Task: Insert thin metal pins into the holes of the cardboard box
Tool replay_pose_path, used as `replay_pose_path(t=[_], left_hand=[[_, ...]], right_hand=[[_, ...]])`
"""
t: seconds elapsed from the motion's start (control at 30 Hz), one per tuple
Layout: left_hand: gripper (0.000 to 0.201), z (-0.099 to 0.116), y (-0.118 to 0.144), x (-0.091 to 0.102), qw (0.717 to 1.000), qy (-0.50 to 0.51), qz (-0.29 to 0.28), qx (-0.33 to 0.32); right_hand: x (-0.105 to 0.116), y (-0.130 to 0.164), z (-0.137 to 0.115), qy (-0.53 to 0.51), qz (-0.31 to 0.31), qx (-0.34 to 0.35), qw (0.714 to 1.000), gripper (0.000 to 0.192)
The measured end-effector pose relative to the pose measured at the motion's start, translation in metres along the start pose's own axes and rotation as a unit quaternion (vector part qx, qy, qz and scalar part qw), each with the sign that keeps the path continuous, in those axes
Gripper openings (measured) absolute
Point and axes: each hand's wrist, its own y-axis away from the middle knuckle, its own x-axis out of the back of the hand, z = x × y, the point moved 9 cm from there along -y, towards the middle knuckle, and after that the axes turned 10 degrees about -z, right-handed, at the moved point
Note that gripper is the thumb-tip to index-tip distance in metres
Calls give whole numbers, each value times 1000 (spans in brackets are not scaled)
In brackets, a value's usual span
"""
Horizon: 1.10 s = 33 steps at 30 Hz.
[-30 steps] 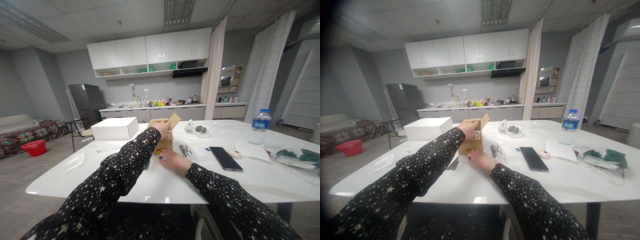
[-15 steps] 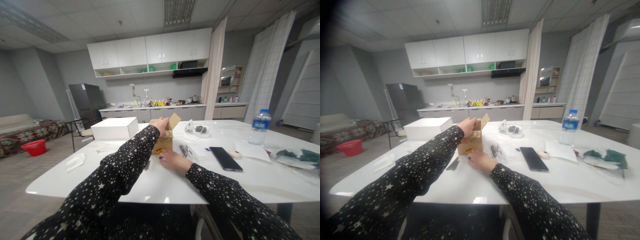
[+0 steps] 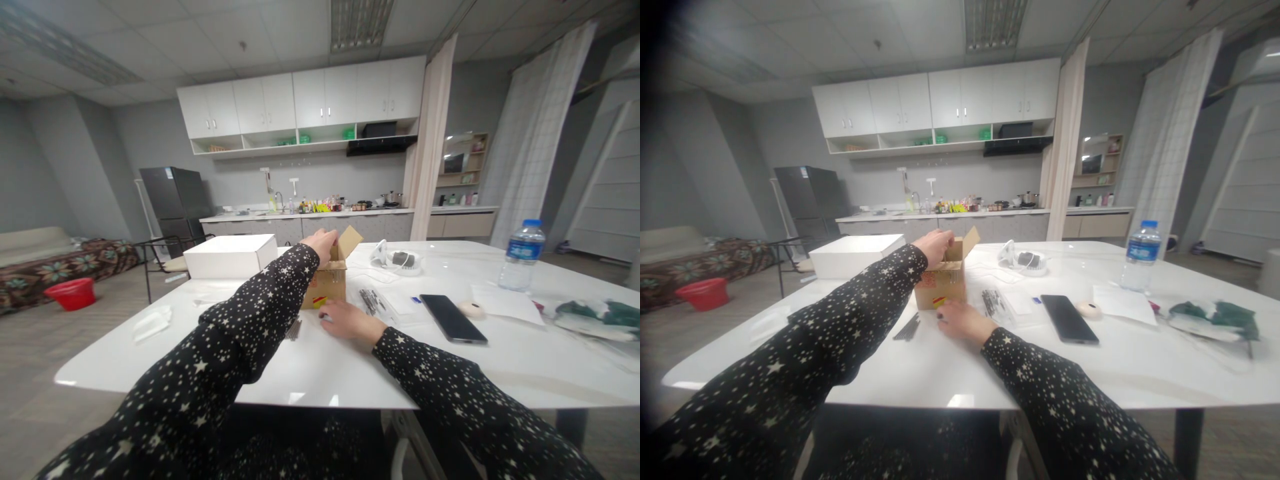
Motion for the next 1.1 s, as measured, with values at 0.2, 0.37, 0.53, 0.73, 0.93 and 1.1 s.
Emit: replay_pose_path(t=[0.2, 0.37, 0.53, 0.73, 0.93, 1.1], left_hand=[[32, 2, -4, 15, 999, 18, 27, 5], [32, 8, 10, 36, 996, 37, 76, -10], [27, 16, 40, 47, 991, 51, 116, -41], [24, 32, 81, 50, 986, 49, 135, -87], [23, 43, 117, 33, 982, 69, 107, -140], [20, 34, 135, -2, 981, 98, 78, -151]], right_hand=[[1, 1, -2, 3, -8, -1, 1000, 25], [2, 2, -1, 7, -10, -2, 1000, 25], [4, 3, -2, 1, -13, -10, 1000, 24], [7, 5, -5, -12, -11, -15, 1000, 24], [7, 4, -7, -9, -2, -8, 1000, 22], [8, 2, -9, -4, -5, -10, 1000, 19]])
